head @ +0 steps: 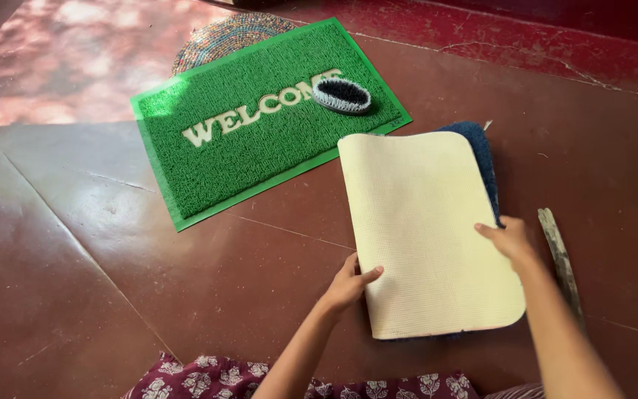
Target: The person places a blue mat and a green welcome mat on the floor, moves a circular woven mat aside, and then vigorously scrubs the surface of the welcome mat using a handheld brush.
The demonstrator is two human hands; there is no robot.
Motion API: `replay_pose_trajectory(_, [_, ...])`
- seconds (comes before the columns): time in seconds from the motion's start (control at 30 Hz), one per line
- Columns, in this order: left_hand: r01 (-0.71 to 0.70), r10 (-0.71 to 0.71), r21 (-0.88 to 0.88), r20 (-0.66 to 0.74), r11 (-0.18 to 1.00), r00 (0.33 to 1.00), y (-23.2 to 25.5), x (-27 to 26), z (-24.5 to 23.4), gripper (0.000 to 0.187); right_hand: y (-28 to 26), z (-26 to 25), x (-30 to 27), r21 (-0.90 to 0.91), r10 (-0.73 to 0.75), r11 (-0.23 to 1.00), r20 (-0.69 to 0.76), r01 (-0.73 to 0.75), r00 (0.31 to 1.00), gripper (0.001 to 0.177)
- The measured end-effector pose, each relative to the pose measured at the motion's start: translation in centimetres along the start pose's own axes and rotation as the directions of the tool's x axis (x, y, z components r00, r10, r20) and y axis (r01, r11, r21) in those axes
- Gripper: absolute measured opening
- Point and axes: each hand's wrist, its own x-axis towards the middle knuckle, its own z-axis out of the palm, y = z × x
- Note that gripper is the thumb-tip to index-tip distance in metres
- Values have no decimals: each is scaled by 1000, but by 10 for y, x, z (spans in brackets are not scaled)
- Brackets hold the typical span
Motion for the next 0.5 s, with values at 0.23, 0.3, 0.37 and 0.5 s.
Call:
replay_pose_trajectory(0.23, [42,-45,47,53,998,998,11,-37,-78,78,-171,-99,-108,-352,-489,847,-222,398,844,37])
replay_pose_trajectory(0.3, [10,-10,20,33,1000,999,14,-55,-103,76,-206,-90,-149,-580,-816,536,-169,614,553,36])
replay_pose_trajectory(0.37, [-17,17,-63,5,998,1000,19,-67,-119,76,-224,-48,-172,-738,-928,258,-10,624,372,26])
replay_pose_trajectory(0.5, [-50,37,-191,-70,980,997,26,-65,-117,76,-203,107,-224,-721,-846,196,218,665,486,24])
